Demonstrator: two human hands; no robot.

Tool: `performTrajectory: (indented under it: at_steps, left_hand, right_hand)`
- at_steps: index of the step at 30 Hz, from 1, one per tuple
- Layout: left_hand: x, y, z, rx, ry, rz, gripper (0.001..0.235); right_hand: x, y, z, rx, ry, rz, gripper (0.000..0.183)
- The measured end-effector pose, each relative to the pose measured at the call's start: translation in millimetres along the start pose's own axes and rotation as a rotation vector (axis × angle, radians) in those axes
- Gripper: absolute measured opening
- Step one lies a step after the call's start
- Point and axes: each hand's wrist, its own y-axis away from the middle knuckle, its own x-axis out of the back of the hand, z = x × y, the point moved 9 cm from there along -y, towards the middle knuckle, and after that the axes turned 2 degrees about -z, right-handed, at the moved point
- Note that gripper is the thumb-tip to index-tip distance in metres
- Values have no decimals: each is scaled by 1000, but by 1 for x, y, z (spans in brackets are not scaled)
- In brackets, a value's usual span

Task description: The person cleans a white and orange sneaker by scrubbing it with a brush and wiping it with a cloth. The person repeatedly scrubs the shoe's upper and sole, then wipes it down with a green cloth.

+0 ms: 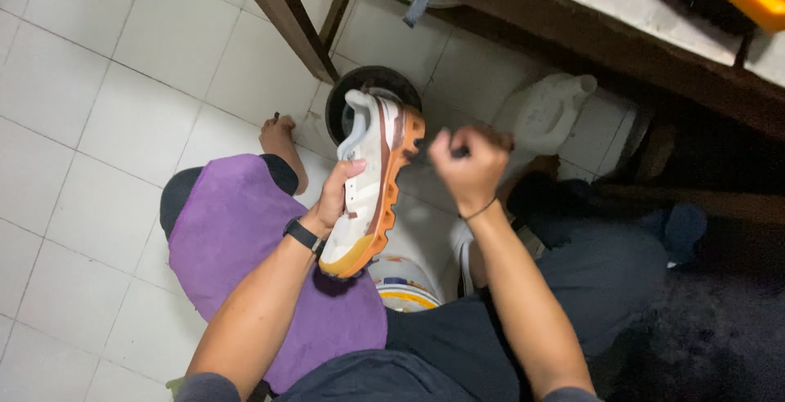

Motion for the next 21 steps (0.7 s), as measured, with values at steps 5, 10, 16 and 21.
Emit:
performTrajectory:
  at_steps: [5, 10, 16, 21]
  left_hand:
    - [3, 0, 7, -66, -38, -12, 40]
    - [-28, 10, 26, -124, 14, -31, 33]
    - [-14, -2, 19, -146, 63, -33, 33]
    - [-41, 24, 41, -167, 45, -58, 34]
  right_hand:
    - [6, 2, -40, 61, -52, 28, 36]
    - [2, 2, -9, -58, 7, 55, 34]
    - [2, -1, -7, -4, 33, 64, 36]
    - [-7, 7, -28, 19, -151, -34, 35]
